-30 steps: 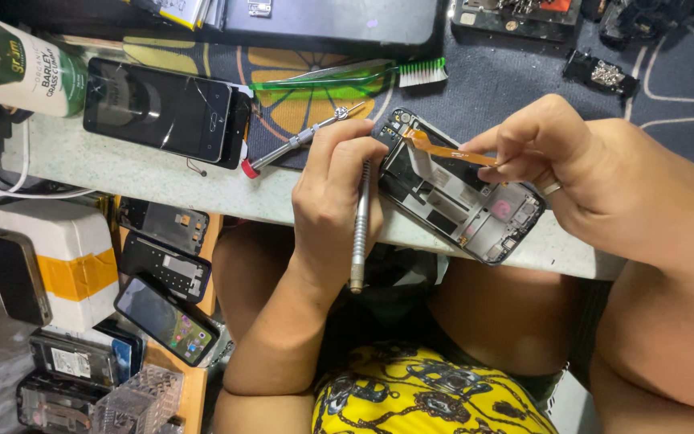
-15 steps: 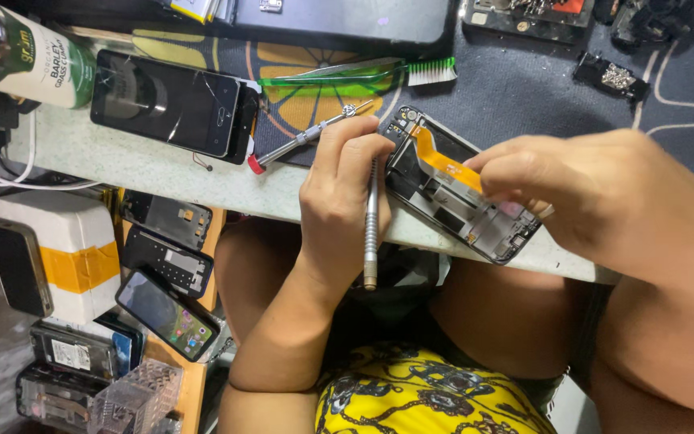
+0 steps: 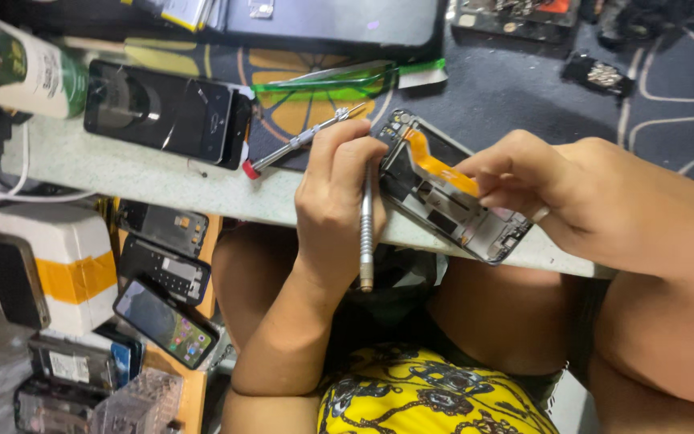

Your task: The person disassembles a mobile phone using a screwdriver and tweezers. They remove screws, lift the motherboard, disconnect ribbon cables, and set components aside on the workbench.

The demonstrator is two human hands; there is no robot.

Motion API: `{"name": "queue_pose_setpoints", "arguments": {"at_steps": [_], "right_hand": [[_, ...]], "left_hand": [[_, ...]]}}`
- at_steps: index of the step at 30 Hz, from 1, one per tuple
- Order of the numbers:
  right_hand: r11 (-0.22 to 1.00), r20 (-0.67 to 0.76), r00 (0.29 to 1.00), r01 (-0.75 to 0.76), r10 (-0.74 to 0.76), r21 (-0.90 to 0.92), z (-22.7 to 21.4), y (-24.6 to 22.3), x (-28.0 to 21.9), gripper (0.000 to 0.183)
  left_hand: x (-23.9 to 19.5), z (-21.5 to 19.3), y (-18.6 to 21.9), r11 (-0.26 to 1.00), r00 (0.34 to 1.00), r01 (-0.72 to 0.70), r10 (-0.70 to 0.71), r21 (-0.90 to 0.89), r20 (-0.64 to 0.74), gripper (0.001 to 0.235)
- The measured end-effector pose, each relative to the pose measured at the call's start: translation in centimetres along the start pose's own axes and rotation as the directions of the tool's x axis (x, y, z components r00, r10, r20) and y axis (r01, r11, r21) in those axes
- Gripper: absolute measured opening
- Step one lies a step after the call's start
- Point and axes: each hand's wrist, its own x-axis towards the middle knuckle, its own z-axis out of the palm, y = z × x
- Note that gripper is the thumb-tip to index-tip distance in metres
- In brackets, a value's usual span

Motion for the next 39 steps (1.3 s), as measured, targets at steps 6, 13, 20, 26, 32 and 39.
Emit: {"name": "queue_pose_setpoints", "arguments": {"at_steps": [6, 13, 20, 26, 32, 39], "right_hand": [[0.991, -0.1, 0.995, 0.009, -0.023, -0.137, -0.1, -1.0, 0.7, 0.045], [0.967, -0.128, 0.96, 0.242, -0.25, -0.077, 0.2, -1.5, 2.6, 0.057], [0.989, -0.299, 0.947, 0.088, -0.12, -0.117, 1.2, -1.1, 3.5, 0.048], [1.0, -0.36, 0.933, 0.023, -0.027, -0.014, 1.4, -1.4, 4.2, 0.06], [0.956, -0.221, 0.962, 0.095, -0.16, -0.276, 0.4, -1.5, 5.5, 0.042], [0.836, -0.134, 0.94, 0.206, -0.313, -0.509, -0.1, -1.4, 6.7, 0.021]], "left_hand": [[0.0, 0.1, -0.1, 1.0, 1.0, -0.005, 0.005, -0.024, -0.014, 0.022], [0.2, 0.3, -0.1, 0.999, 1.0, -0.013, 0.012, -0.04, -0.023, 0.019], [0.2, 0.2, -0.2, 0.998, 1.0, -0.013, 0.012, -0.055, -0.028, 0.02], [0.3, -0.1, -0.1, 0.996, 1.0, 0.01, -0.012, -0.092, -0.016, 0.019], [0.7, -0.4, -0.3, 0.984, 0.998, 0.05, -0.054, -0.172, -0.016, 0.018], [1.0, -0.8, -0.4, 0.969, 0.996, 0.077, -0.083, -0.236, -0.017, 0.018]]}}
